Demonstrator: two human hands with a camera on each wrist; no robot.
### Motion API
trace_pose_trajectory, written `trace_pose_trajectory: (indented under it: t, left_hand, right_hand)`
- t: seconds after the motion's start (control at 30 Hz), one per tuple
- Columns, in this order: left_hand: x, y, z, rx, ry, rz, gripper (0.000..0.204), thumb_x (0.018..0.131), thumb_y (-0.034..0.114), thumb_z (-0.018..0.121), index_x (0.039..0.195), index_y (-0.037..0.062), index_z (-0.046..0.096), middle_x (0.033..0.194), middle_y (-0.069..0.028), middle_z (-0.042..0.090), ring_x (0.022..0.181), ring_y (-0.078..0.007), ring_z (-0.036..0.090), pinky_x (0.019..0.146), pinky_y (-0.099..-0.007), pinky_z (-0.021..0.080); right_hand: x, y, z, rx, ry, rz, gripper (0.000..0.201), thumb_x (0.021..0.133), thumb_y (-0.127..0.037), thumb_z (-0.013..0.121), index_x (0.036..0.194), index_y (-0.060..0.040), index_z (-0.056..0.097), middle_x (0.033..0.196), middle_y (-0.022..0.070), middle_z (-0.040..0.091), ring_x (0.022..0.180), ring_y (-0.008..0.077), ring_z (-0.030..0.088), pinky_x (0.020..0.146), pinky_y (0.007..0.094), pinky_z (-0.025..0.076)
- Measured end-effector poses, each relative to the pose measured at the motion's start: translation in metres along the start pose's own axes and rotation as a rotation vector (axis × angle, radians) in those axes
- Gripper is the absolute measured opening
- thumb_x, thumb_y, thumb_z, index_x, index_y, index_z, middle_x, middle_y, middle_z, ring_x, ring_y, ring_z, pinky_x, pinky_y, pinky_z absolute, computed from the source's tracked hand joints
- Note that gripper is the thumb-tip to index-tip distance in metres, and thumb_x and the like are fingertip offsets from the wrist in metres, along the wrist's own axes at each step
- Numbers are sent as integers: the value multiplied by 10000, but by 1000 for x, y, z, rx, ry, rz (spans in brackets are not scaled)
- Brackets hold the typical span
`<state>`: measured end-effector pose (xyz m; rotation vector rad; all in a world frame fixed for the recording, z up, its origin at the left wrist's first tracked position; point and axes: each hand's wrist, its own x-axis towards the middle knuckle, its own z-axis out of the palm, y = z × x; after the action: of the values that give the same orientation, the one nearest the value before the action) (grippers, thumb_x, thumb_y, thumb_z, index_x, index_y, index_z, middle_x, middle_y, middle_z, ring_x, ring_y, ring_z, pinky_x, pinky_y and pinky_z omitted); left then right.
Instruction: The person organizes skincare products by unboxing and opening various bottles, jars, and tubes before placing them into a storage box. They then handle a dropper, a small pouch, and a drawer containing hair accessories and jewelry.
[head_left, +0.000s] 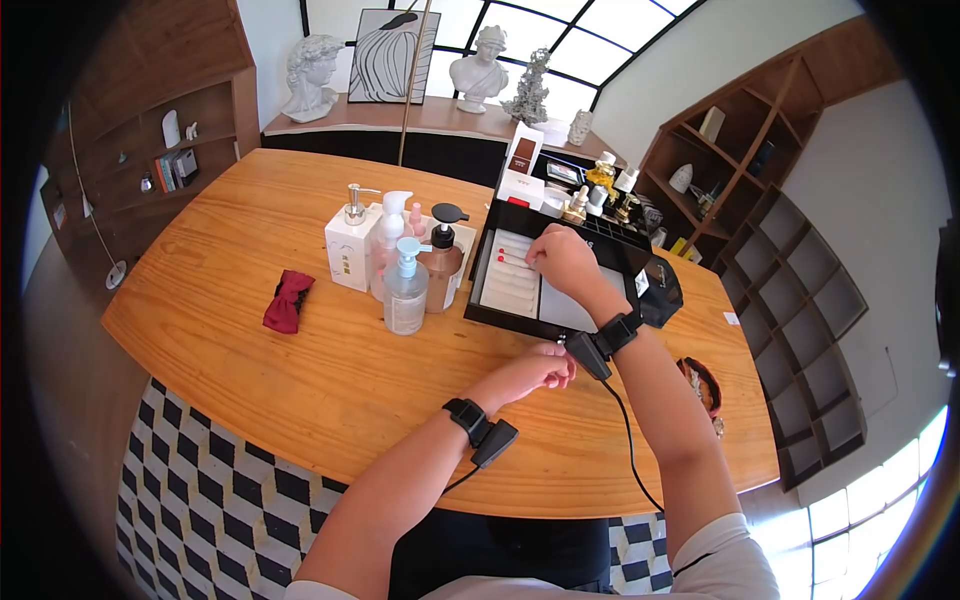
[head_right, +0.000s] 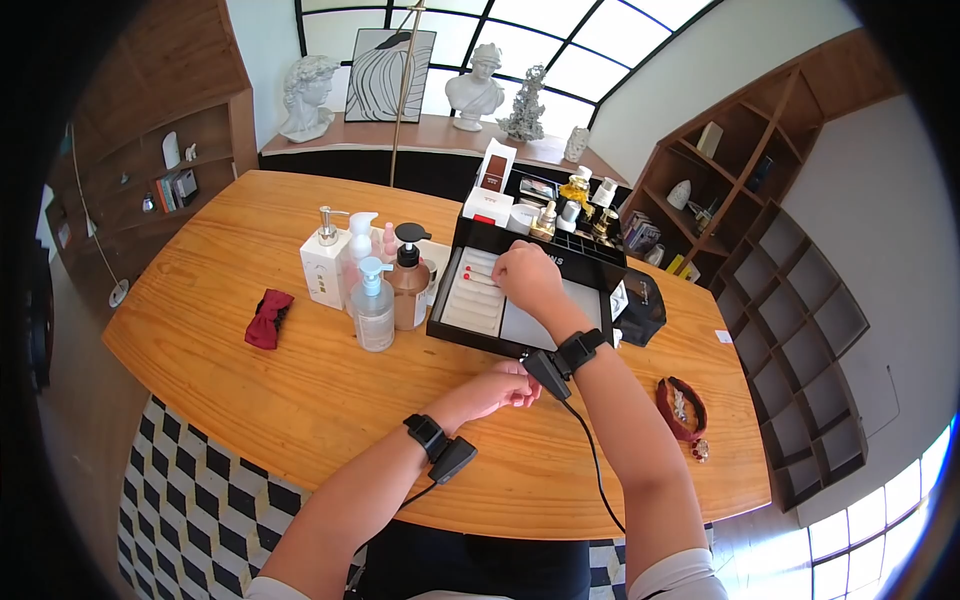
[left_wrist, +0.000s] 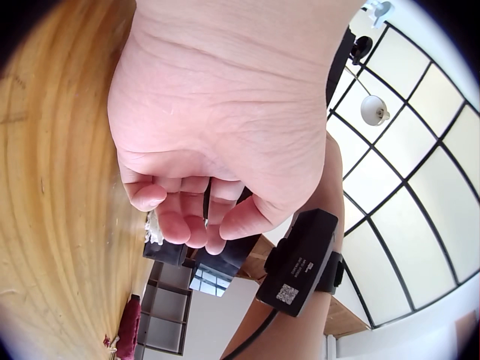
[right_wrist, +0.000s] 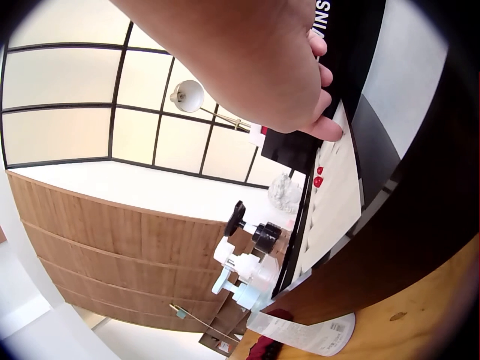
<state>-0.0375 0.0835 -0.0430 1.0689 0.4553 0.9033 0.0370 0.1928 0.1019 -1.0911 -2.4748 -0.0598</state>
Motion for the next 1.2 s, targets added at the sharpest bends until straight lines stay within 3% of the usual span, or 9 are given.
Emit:
trace_pose_trajectory:
  t: [0.13,0.33,0.63,0.93,1.03,1.2]
  left_hand:
    - [-2,2,2,-16,7,10,85,860,93,597,914,30,615,885,-70,636,791,-146,554,700,-250,425]
    - [-1,1,1,-29,23,-8,81,865,85,592,916,24,612,888,-73,635,791,-145,551,704,-249,427]
    - [-4,2,3,-43,20,8,75,884,79,573,912,21,611,884,-73,629,778,-139,544,703,-245,421]
    - [-2,-1,0,-52,-4,13,89,879,49,575,961,28,603,879,-71,627,780,-138,557,708,-248,432]
    - [-2,-2,2,-49,34,13,56,891,79,574,921,38,598,857,-52,623,744,-109,549,653,-230,411]
    - [-3,-1,3,-132,19,27,152,965,106,543,1054,32,642,814,-18,613,707,-96,534,631,-217,401]
  right_hand:
    - [-1,0,1,-31,18,58,168,794,-70,630,800,-132,787,948,90,660,992,313,638,852,409,535]
    - [-3,4,3,-22,41,-23,174,795,-73,632,806,-145,790,943,85,658,993,310,636,861,409,534]
    - [-8,2,-1,-28,29,-9,160,801,-81,637,786,-146,781,950,67,659,1020,309,625,879,409,524]
    - [-7,-1,4,0,24,-104,261,842,-77,587,998,-154,782,996,92,646,1037,310,611,925,398,517]
    - [-4,-9,12,-86,5,-124,270,854,-87,568,997,-154,787,992,96,646,1013,309,611,923,402,515]
    - [-9,-27,15,-334,-40,-160,280,871,-149,571,1066,-76,757,1004,108,640,1004,292,606,905,434,510]
